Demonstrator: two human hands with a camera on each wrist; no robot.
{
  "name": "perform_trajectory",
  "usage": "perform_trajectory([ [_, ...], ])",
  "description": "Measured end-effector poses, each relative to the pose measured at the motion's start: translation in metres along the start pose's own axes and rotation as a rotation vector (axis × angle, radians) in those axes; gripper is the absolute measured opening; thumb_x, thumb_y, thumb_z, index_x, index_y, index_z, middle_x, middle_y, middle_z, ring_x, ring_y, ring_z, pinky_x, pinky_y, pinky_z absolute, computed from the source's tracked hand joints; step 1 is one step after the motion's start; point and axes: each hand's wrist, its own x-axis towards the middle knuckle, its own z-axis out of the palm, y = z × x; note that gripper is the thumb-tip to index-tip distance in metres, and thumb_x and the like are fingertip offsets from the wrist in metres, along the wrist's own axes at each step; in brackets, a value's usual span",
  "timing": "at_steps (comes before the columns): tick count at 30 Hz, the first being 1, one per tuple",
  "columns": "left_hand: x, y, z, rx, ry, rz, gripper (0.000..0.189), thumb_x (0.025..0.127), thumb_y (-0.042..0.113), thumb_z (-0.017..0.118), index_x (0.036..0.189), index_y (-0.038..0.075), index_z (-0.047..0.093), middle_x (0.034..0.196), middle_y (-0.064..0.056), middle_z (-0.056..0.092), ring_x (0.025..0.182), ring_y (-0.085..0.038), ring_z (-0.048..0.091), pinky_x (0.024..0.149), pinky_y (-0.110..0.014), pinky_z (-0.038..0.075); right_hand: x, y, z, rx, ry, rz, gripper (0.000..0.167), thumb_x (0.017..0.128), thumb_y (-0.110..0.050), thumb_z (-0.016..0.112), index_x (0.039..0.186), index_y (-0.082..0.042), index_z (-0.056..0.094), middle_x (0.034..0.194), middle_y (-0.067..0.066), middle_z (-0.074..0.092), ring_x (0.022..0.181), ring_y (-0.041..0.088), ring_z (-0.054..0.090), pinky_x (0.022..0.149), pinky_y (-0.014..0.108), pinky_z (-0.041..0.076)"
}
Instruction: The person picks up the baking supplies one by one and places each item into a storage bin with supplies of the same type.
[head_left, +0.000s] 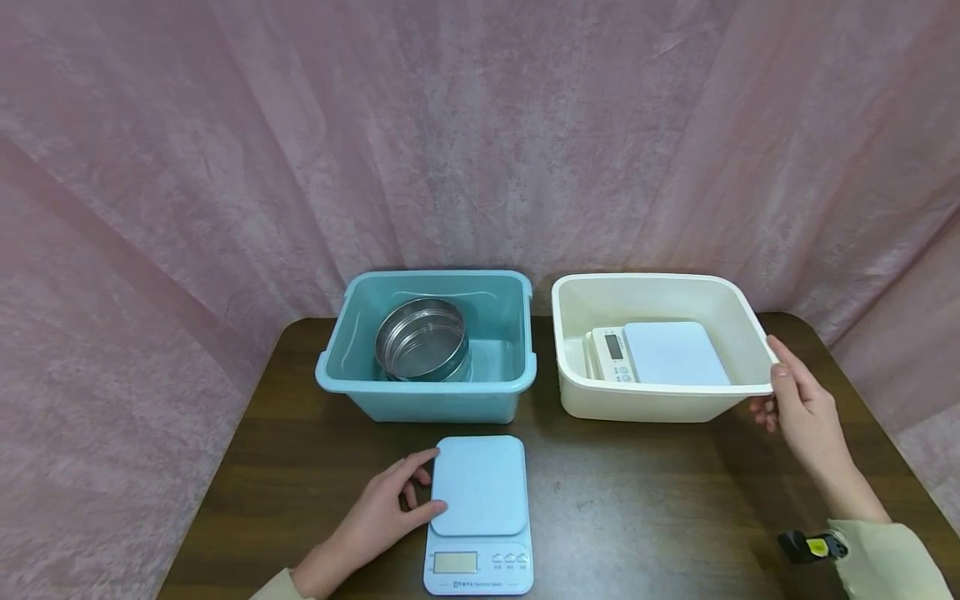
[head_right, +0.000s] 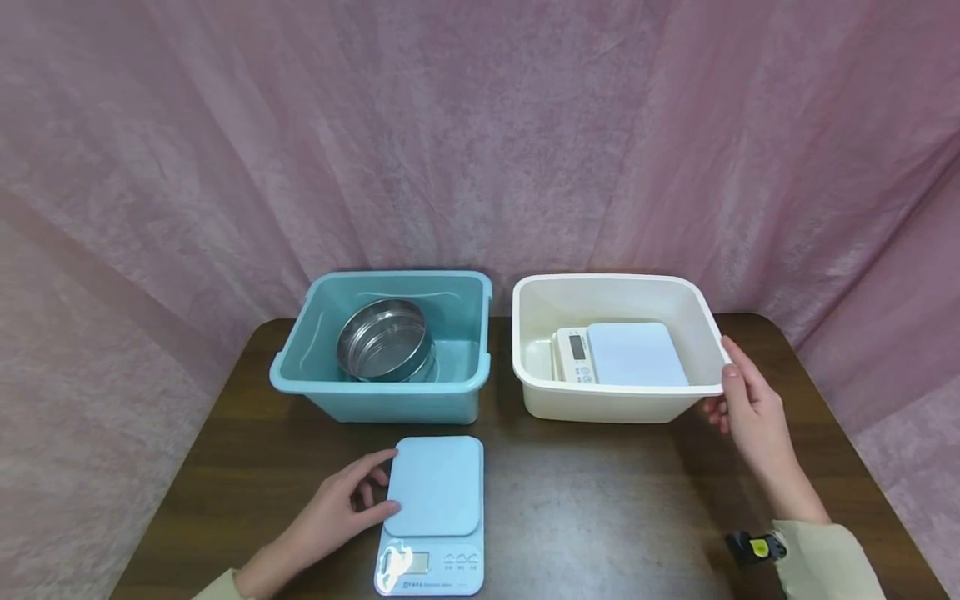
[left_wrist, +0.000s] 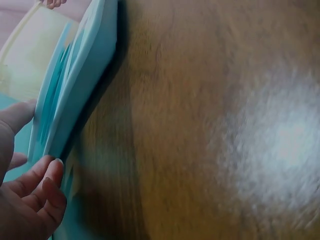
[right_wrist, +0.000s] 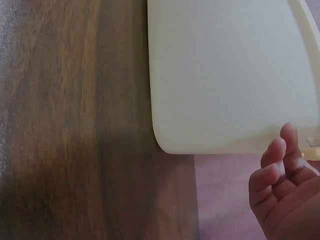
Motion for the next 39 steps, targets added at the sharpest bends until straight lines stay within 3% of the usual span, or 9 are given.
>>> perform_trajectory([
  [9, -0.001, 0.002, 0.001, -0.087, -0.050, -0.100, 0.072, 0.092, 0.038, 0.081, 0.150, 0.010, 0.049, 0.105, 0.000, 0.064, 0.073, -0.009, 0.059, 0.067, -0.024, 0.050, 0.001, -0.007, -0.003, -0.081, 0.053, -0.022, 0.046, 0.111, -0.024, 0.047, 0.157, -0.021, 0.049, 0.062, -0.003, 0.058, 0.052, 0.010, 0.056, 0.047, 0.022, 0.044],
  [19, -0.003, 0.003, 0.004, -0.161, -0.046, -0.137, 0.066, 0.093, 0.036, 0.080, 0.146, 0.008, 0.050, 0.102, -0.001, 0.066, 0.074, -0.011, 0.062, 0.067, -0.025, 0.051, 0.004, -0.009, -0.002, -0.110, 0.094, -0.037, 0.046, 0.109, -0.017, 0.049, 0.154, -0.005, 0.051, 0.073, -0.007, 0.056, 0.055, 0.006, 0.053, 0.049, 0.017, 0.044],
  [25, -0.005, 0.005, 0.005, -0.196, -0.027, -0.140, 0.050, 0.093, 0.032, 0.081, 0.130, 0.009, 0.057, 0.101, -0.002, 0.064, 0.074, -0.013, 0.061, 0.066, -0.025, 0.051, 0.003, -0.009, 0.000, -0.072, 0.090, -0.015, 0.048, 0.109, -0.016, 0.049, 0.155, -0.005, 0.049, 0.078, -0.015, 0.056, 0.059, 0.002, 0.055, 0.052, 0.015, 0.046],
  [31, -0.003, 0.008, 0.005, -0.204, -0.020, -0.194, 0.036, 0.091, 0.032, 0.083, 0.110, 0.009, 0.064, 0.098, -0.003, 0.064, 0.072, -0.018, 0.058, 0.061, -0.025, 0.049, 0.001, -0.009, 0.001, -0.089, 0.087, -0.012, 0.049, 0.109, -0.018, 0.049, 0.157, -0.006, 0.047, 0.083, -0.019, 0.057, 0.061, 0.001, 0.056, 0.053, 0.014, 0.046],
  [39, -0.004, 0.009, 0.004, -0.203, -0.029, -0.247, 0.029, 0.092, 0.034, 0.081, 0.101, 0.011, 0.067, 0.096, -0.003, 0.062, 0.075, -0.018, 0.056, 0.061, -0.026, 0.047, 0.001, -0.013, 0.001, -0.096, 0.079, -0.010, 0.050, 0.110, -0.020, 0.048, 0.157, -0.006, 0.046, 0.082, -0.019, 0.057, 0.061, 0.002, 0.057, 0.053, 0.015, 0.047],
])
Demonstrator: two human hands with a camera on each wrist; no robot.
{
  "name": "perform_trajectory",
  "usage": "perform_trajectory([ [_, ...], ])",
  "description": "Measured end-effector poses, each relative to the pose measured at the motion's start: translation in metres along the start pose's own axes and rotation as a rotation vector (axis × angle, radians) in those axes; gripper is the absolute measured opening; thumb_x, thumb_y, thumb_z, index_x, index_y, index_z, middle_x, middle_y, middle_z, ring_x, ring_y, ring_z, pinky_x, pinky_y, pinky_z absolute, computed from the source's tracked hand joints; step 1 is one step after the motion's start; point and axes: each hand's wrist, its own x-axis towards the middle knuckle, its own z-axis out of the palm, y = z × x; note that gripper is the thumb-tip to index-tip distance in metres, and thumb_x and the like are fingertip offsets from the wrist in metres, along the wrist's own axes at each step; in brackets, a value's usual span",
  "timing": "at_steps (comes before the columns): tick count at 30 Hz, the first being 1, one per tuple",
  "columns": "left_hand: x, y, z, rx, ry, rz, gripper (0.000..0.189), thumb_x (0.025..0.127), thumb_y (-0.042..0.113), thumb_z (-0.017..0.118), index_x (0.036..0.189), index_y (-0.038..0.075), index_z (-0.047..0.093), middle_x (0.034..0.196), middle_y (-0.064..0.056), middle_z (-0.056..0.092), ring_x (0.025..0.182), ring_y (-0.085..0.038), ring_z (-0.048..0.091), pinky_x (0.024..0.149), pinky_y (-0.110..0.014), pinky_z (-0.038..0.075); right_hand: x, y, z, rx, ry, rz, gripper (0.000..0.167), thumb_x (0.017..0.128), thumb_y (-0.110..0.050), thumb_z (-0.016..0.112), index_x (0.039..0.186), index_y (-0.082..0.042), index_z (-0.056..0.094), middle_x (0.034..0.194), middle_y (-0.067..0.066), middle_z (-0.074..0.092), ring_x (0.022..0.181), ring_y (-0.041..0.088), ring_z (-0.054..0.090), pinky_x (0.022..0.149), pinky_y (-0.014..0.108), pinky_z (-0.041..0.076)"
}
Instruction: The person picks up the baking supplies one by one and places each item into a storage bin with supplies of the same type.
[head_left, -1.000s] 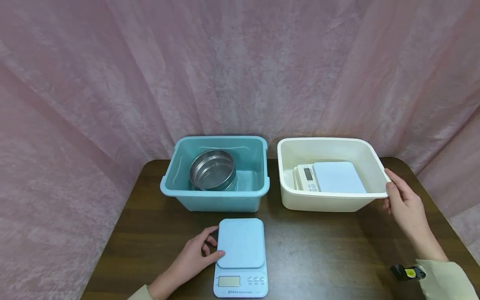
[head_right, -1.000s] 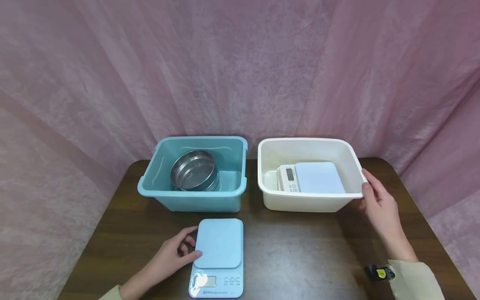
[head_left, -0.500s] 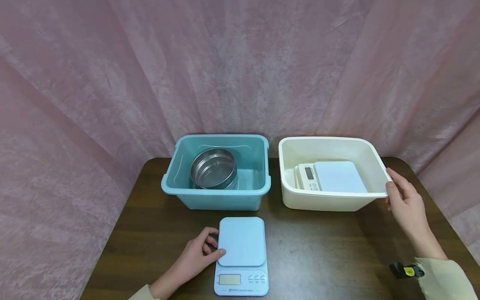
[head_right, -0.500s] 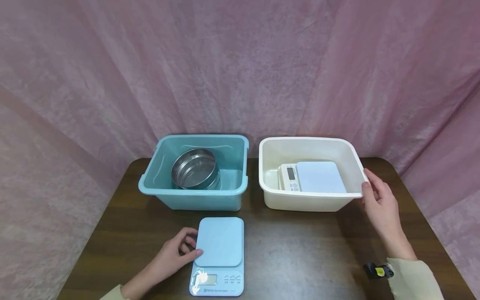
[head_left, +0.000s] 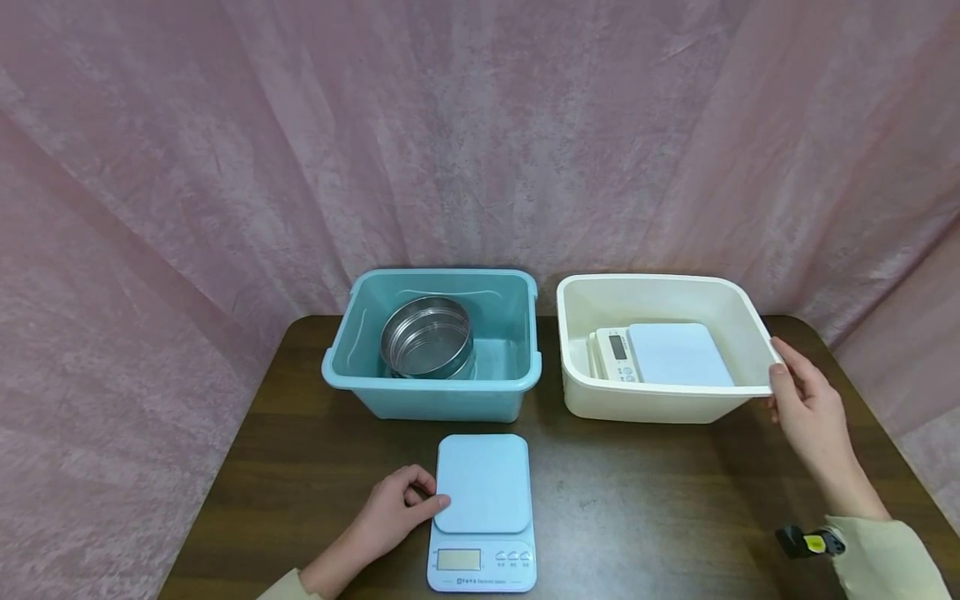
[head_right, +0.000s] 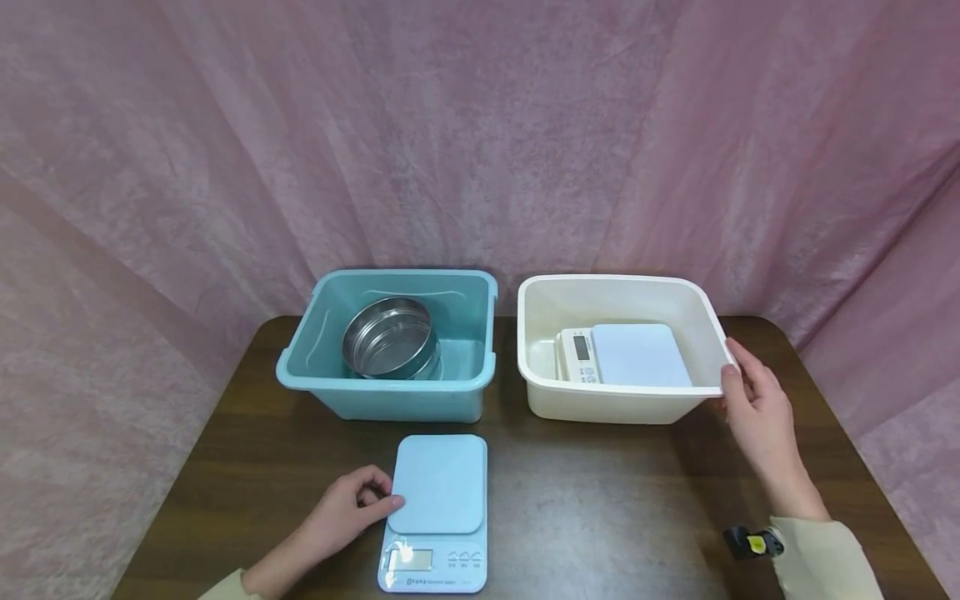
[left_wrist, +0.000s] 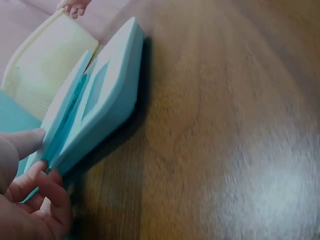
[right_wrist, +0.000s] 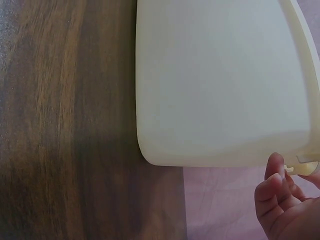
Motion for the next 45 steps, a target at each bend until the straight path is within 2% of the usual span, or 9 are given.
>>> perform_trajectory([
  [9, -0.001, 0.003, -0.001, -0.095, -0.029, -0.041, 0.029, 0.094, 0.030, 0.080, 0.103, 0.007, 0.065, 0.097, -0.007, 0.059, 0.073, -0.020, 0.057, 0.059, -0.029, 0.051, 0.000, 0.002, 0.000, -0.009, -0.012, 0.012, 0.051, 0.110, -0.020, 0.046, 0.158, -0.004, 0.043, 0.082, -0.020, 0.057, 0.061, 0.001, 0.057, 0.053, 0.016, 0.047],
  [14, -0.003, 0.004, -0.003, -0.126, -0.029, -0.021, 0.028, 0.095, 0.028, 0.079, 0.102, 0.006, 0.063, 0.103, -0.008, 0.059, 0.084, -0.020, 0.059, 0.065, -0.030, 0.053, 0.000, 0.001, 0.001, -0.001, -0.007, 0.015, 0.051, 0.110, -0.020, 0.047, 0.158, -0.005, 0.044, 0.078, -0.018, 0.058, 0.059, -0.001, 0.056, 0.053, 0.016, 0.047],
  [18, -0.004, 0.006, -0.004, -0.194, -0.082, -0.020, 0.029, 0.099, 0.026, 0.075, 0.108, 0.004, 0.059, 0.102, -0.008, 0.065, 0.086, -0.019, 0.064, 0.068, -0.033, 0.058, 0.000, 0.001, 0.000, -0.001, -0.012, 0.026, 0.051, 0.110, -0.021, 0.046, 0.159, -0.005, 0.042, 0.077, -0.019, 0.059, 0.060, -0.002, 0.057, 0.053, 0.015, 0.047],
  [23, -0.006, 0.007, -0.004, -0.290, -0.150, -0.035, 0.030, 0.103, 0.022, 0.069, 0.117, 0.002, 0.051, 0.111, -0.013, 0.062, 0.083, -0.021, 0.067, 0.066, -0.040, 0.062, 0.001, 0.000, 0.000, -0.004, -0.022, 0.028, 0.052, 0.111, -0.022, 0.045, 0.160, -0.005, 0.041, 0.078, -0.019, 0.059, 0.061, -0.001, 0.057, 0.054, 0.016, 0.047],
  [28, -0.005, 0.002, -0.007, -0.297, -0.206, -0.027, 0.048, 0.097, 0.025, 0.077, 0.126, 0.001, 0.046, 0.120, -0.016, 0.060, 0.089, -0.022, 0.068, 0.067, -0.041, 0.061, 0.001, 0.000, 0.000, -0.013, -0.018, 0.040, 0.052, 0.111, -0.022, 0.045, 0.160, -0.005, 0.041, 0.075, -0.015, 0.059, 0.060, 0.000, 0.057, 0.053, 0.016, 0.046],
  [34, -0.005, -0.004, -0.010, -0.265, -0.266, 0.043, 0.063, 0.089, 0.027, 0.085, 0.130, 0.002, 0.044, 0.124, -0.016, 0.056, 0.099, -0.022, 0.067, 0.083, -0.033, 0.057, 0.001, 0.001, 0.000, -0.008, -0.013, 0.038, 0.051, 0.110, -0.021, 0.045, 0.159, -0.005, 0.042, 0.076, -0.018, 0.059, 0.059, -0.001, 0.058, 0.054, 0.016, 0.047],
  [41, -0.005, -0.006, -0.013, -0.297, -0.344, 0.097, 0.066, 0.091, 0.025, 0.083, 0.134, 0.005, 0.038, 0.123, -0.014, 0.057, 0.102, -0.019, 0.064, 0.085, -0.029, 0.056, 0.001, 0.002, -0.001, -0.050, -0.021, 0.008, 0.051, 0.112, -0.021, 0.043, 0.160, -0.004, 0.040, 0.082, -0.019, 0.057, 0.061, 0.003, 0.057, 0.054, 0.017, 0.047],
  [45, -0.005, -0.006, -0.011, -0.314, -0.330, 0.090, 0.065, 0.093, 0.021, 0.082, 0.138, 0.006, 0.038, 0.124, -0.014, 0.058, 0.104, -0.023, 0.064, 0.083, -0.031, 0.057, 0.003, 0.001, -0.001, -0.052, -0.024, 0.007, 0.051, 0.112, -0.022, 0.043, 0.160, -0.005, 0.040, 0.082, -0.020, 0.057, 0.062, 0.003, 0.057, 0.054, 0.017, 0.047],
])
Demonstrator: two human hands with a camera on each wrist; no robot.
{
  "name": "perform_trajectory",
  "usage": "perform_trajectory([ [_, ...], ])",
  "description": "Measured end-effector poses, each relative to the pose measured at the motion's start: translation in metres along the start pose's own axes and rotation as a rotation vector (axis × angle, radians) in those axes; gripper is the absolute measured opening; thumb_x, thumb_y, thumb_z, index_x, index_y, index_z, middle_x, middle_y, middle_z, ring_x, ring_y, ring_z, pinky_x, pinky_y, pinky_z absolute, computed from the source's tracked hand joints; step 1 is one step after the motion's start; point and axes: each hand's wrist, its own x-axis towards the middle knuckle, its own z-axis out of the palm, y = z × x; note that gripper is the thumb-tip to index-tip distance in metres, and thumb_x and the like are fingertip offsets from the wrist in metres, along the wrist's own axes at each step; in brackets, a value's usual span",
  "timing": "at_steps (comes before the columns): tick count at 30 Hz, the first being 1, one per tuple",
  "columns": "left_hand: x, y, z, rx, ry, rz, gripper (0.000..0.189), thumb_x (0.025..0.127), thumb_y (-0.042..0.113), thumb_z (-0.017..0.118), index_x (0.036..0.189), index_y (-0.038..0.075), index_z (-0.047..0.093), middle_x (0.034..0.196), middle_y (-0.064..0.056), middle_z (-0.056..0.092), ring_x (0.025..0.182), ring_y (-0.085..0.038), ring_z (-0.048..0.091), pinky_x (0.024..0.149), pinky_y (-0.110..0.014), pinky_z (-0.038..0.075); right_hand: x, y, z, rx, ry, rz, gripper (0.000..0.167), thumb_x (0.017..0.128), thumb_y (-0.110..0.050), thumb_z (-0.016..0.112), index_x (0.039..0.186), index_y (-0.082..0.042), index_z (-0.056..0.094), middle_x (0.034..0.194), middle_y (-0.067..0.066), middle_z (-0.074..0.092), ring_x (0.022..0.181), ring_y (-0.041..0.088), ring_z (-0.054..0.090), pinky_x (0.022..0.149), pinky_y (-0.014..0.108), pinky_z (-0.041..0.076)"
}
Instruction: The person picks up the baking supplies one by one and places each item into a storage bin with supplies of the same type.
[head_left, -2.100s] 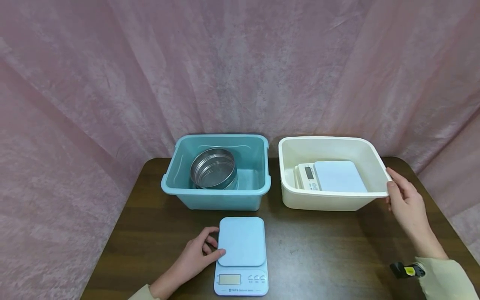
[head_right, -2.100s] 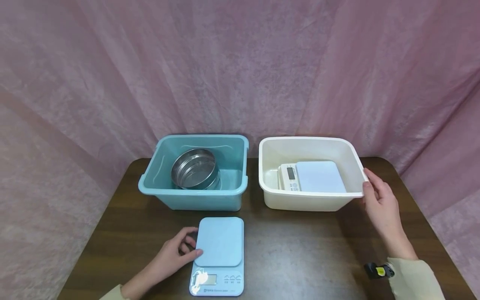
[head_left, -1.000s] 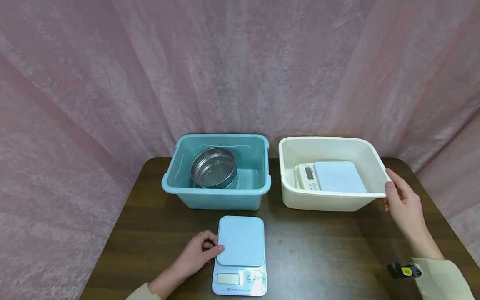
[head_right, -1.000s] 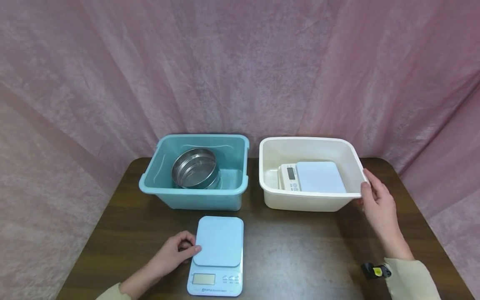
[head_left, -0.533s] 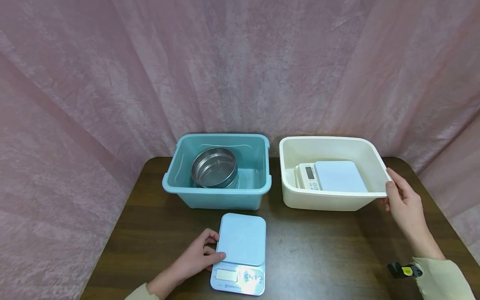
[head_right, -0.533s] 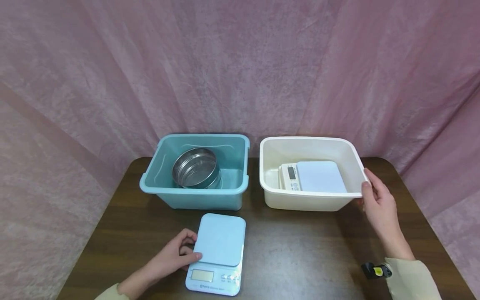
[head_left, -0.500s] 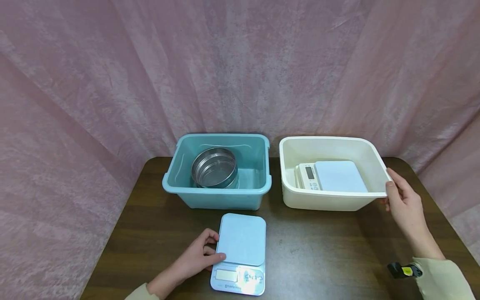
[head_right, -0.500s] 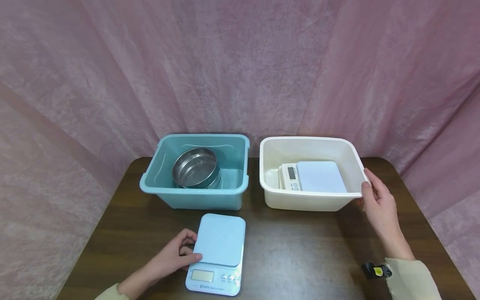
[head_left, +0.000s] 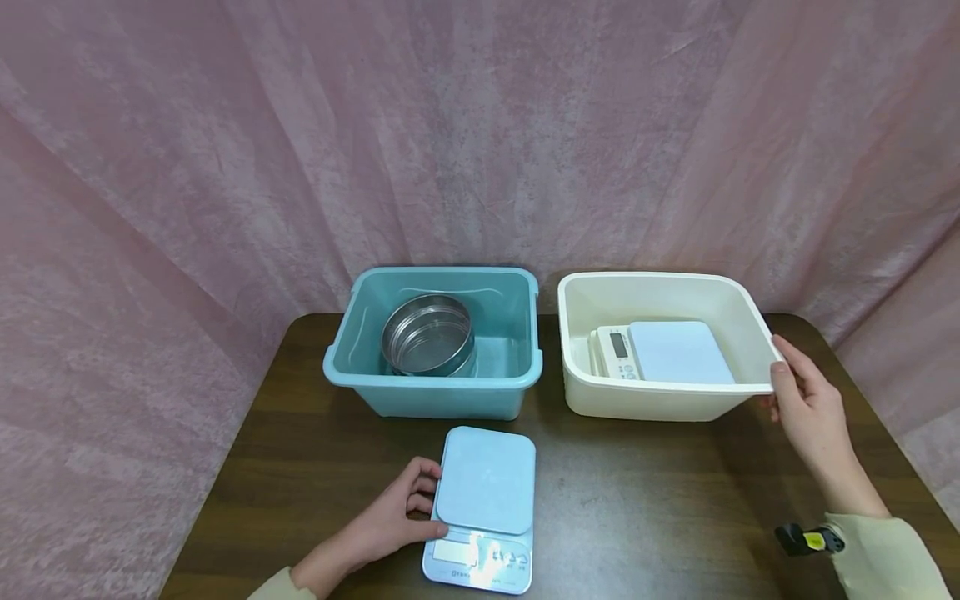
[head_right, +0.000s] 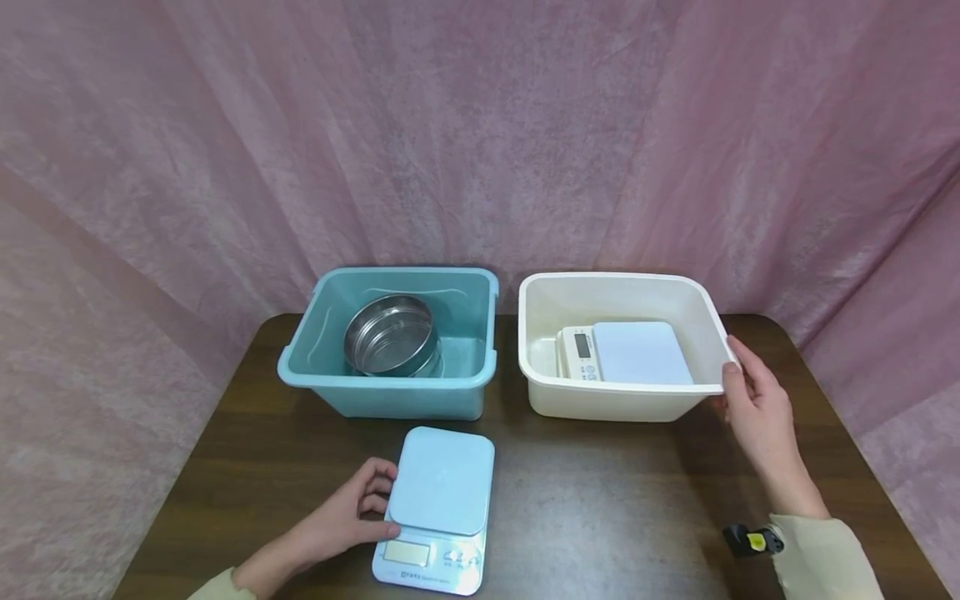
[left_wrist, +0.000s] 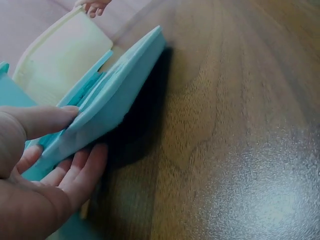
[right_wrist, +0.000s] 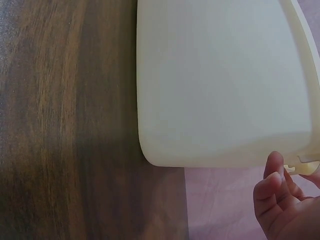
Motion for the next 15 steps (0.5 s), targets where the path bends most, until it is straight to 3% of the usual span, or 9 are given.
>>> perform_trajectory([
  [8, -0.0002, 0.0042, 0.0015, -0.038, 0.042, -0.061, 0.066, 0.095, 0.018, 0.079, 0.148, 0.013, 0.042, 0.120, -0.013, 0.063, 0.103, -0.025, 0.065, 0.078, -0.035, 0.060, -0.0008, -0.0014, 0.0004, -0.006, 0.005, -0.007, 0.051, 0.111, -0.020, 0.043, 0.159, -0.003, 0.041, 0.080, -0.019, 0.057, 0.060, 0.005, 0.056, 0.054, 0.017, 0.046],
  [15, 0.0000, -0.0020, -0.0008, -0.028, 0.016, -0.022, 0.077, 0.094, 0.020, 0.080, 0.156, 0.012, 0.034, 0.115, -0.011, 0.072, 0.103, -0.025, 0.069, 0.080, -0.032, 0.059, -0.0014, -0.0008, 0.0014, -0.004, 0.011, -0.010, 0.051, 0.111, -0.019, 0.043, 0.159, -0.003, 0.041, 0.078, -0.018, 0.056, 0.060, 0.003, 0.056, 0.053, 0.016, 0.046],
])
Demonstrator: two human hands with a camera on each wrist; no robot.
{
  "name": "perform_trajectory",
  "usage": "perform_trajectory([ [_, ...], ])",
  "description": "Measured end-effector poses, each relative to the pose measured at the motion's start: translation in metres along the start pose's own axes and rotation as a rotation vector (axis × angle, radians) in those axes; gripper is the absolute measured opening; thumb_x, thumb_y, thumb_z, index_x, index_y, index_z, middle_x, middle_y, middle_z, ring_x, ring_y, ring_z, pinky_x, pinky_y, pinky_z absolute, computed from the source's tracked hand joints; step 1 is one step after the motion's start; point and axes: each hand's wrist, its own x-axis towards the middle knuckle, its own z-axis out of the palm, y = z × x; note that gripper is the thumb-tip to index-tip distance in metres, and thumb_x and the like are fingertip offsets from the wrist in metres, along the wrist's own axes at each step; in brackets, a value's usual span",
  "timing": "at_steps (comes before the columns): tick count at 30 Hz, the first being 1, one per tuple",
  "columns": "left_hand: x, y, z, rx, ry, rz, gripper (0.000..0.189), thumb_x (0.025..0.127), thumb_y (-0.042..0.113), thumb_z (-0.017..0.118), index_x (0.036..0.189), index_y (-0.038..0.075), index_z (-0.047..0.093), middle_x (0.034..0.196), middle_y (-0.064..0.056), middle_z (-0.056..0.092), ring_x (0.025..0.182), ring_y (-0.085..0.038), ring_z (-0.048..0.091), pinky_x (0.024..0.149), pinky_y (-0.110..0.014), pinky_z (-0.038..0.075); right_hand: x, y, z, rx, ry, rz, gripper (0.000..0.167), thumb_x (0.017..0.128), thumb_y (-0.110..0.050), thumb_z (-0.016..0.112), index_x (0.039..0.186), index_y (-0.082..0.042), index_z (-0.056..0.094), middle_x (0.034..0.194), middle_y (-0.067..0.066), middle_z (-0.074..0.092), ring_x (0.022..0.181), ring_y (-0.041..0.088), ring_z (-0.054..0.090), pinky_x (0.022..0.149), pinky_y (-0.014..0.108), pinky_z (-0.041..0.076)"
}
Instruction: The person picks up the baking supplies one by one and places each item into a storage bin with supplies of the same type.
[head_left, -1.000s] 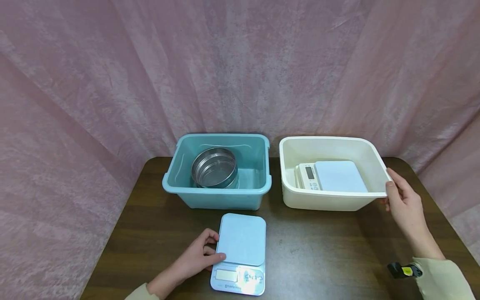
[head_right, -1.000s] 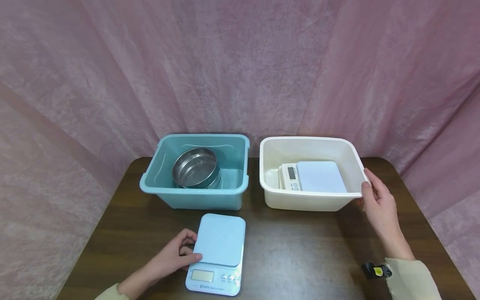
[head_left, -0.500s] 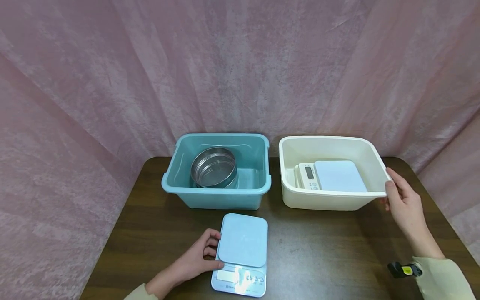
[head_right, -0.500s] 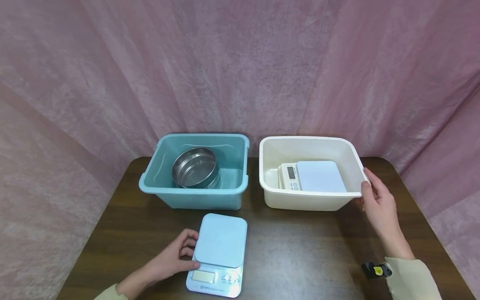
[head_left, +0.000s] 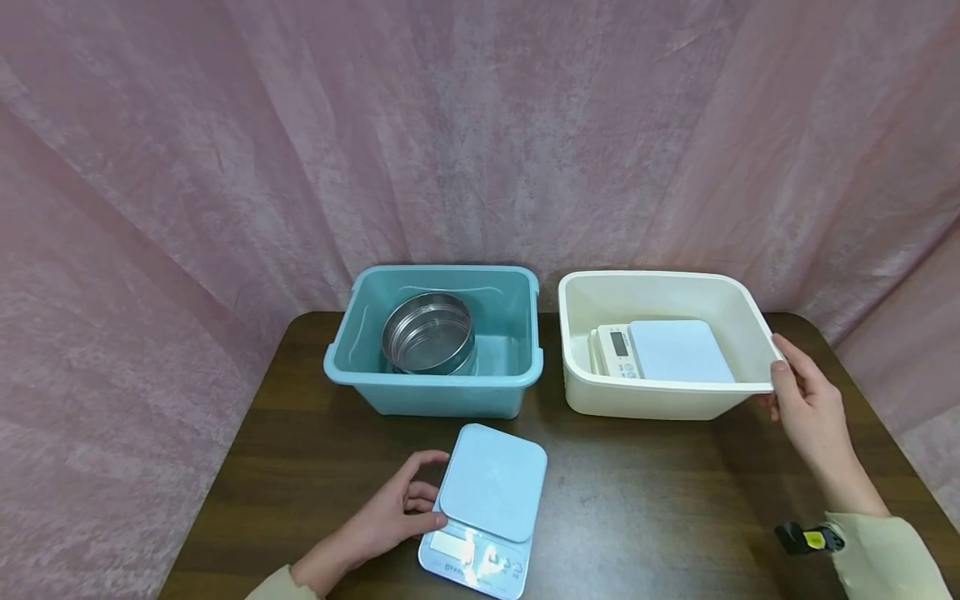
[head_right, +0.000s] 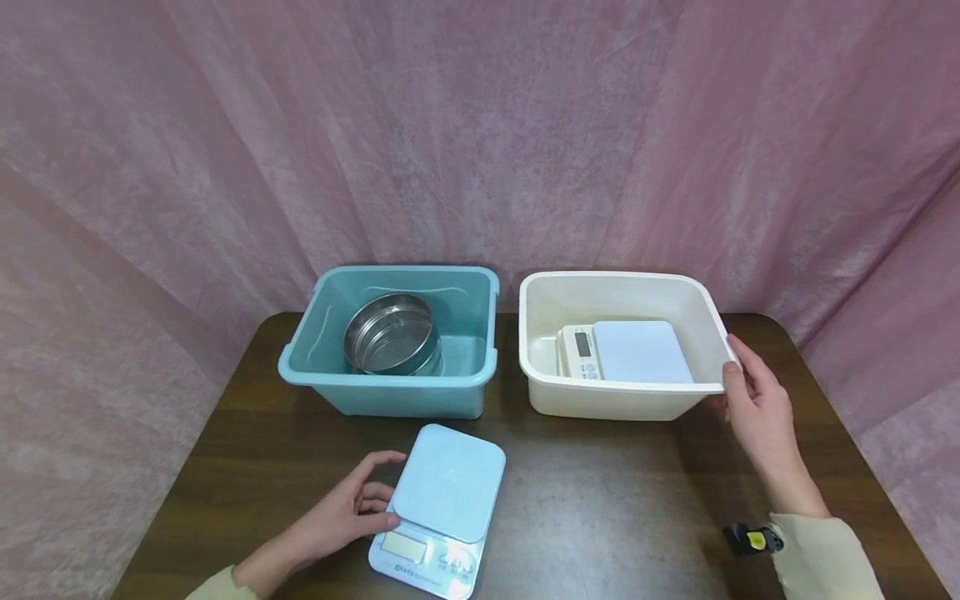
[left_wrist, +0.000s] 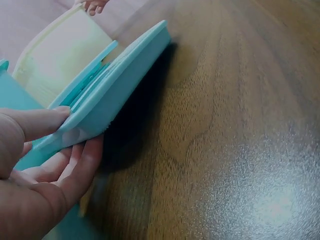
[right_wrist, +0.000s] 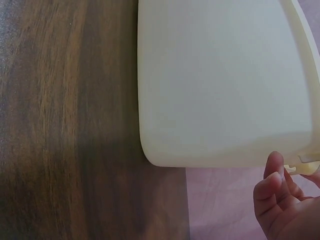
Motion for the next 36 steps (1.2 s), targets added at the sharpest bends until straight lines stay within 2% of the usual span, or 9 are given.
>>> perform_trajectory([
  [3, 0.000, -0.002, -0.003, 0.055, -0.033, 0.017, 0.081, 0.094, 0.027, 0.080, 0.156, 0.005, 0.033, 0.115, -0.007, 0.072, 0.103, -0.021, 0.070, 0.084, -0.029, 0.057, 0.000, 0.000, 0.000, 0.014, -0.001, 0.005, 0.051, 0.111, -0.019, 0.044, 0.159, -0.003, 0.042, 0.078, -0.018, 0.057, 0.059, 0.003, 0.056, 0.053, 0.016, 0.046],
  [7, 0.000, -0.003, -0.004, 0.069, -0.070, 0.012, 0.077, 0.096, 0.031, 0.078, 0.153, -0.002, 0.039, 0.113, -0.006, 0.074, 0.101, -0.019, 0.072, 0.088, -0.027, 0.057, 0.000, 0.000, 0.000, 0.033, -0.006, 0.014, 0.051, 0.111, -0.019, 0.044, 0.159, -0.004, 0.041, 0.079, -0.019, 0.057, 0.059, 0.004, 0.056, 0.053, 0.016, 0.046],
  [12, -0.002, 0.000, -0.004, 0.000, -0.090, -0.009, 0.072, 0.097, 0.025, 0.077, 0.153, 0.000, 0.039, 0.105, -0.010, 0.077, 0.098, -0.023, 0.074, 0.088, -0.028, 0.057, -0.001, 0.000, 0.000, 0.045, 0.000, 0.019, 0.050, 0.110, -0.019, 0.045, 0.159, -0.005, 0.042, 0.080, -0.020, 0.058, 0.058, 0.005, 0.056, 0.053, 0.017, 0.047],
  [18, -0.002, 0.002, -0.005, -0.070, -0.146, -0.017, 0.070, 0.101, 0.023, 0.072, 0.156, 0.000, 0.035, 0.110, -0.011, 0.076, 0.095, -0.022, 0.075, 0.079, -0.034, 0.061, 0.000, -0.001, 0.000, 0.043, 0.005, 0.031, 0.051, 0.110, -0.019, 0.044, 0.159, -0.005, 0.043, 0.082, -0.021, 0.057, 0.058, 0.005, 0.056, 0.052, 0.017, 0.047],
  [20, -0.002, 0.001, -0.006, -0.077, -0.161, -0.002, 0.068, 0.102, 0.023, 0.070, 0.156, 0.000, 0.035, 0.113, -0.011, 0.076, 0.095, -0.021, 0.075, 0.077, -0.036, 0.062, 0.000, -0.001, 0.000, 0.036, 0.004, 0.033, 0.051, 0.110, -0.020, 0.044, 0.159, -0.005, 0.042, 0.083, -0.021, 0.057, 0.059, 0.003, 0.056, 0.053, 0.017, 0.047],
  [27, -0.003, 0.007, -0.002, -0.105, -0.098, -0.005, 0.064, 0.101, 0.016, 0.070, 0.156, 0.001, 0.040, 0.110, -0.015, 0.075, 0.084, -0.020, 0.072, 0.067, -0.029, 0.058, 0.000, 0.000, 0.001, 0.030, 0.002, 0.028, 0.051, 0.111, -0.020, 0.043, 0.160, -0.005, 0.041, 0.082, -0.020, 0.057, 0.060, 0.002, 0.057, 0.053, 0.017, 0.047],
  [29, -0.002, 0.010, -0.001, -0.114, -0.099, 0.002, 0.064, 0.101, 0.014, 0.070, 0.157, 0.001, 0.040, 0.109, -0.015, 0.075, 0.082, -0.018, 0.070, 0.065, -0.027, 0.056, -0.001, 0.001, 0.001, 0.037, 0.006, 0.025, 0.051, 0.111, -0.020, 0.044, 0.159, -0.006, 0.042, 0.082, -0.020, 0.057, 0.059, 0.003, 0.057, 0.053, 0.017, 0.047],
  [36, -0.001, 0.016, 0.002, -0.097, -0.101, 0.032, 0.059, 0.101, 0.015, 0.071, 0.153, 0.002, 0.048, 0.110, -0.016, 0.076, 0.088, -0.019, 0.071, 0.067, -0.026, 0.056, 0.000, 0.001, 0.002, 0.028, 0.012, 0.022, 0.050, 0.110, -0.019, 0.044, 0.159, -0.006, 0.043, 0.080, -0.020, 0.057, 0.059, 0.004, 0.057, 0.053, 0.017, 0.046],
])
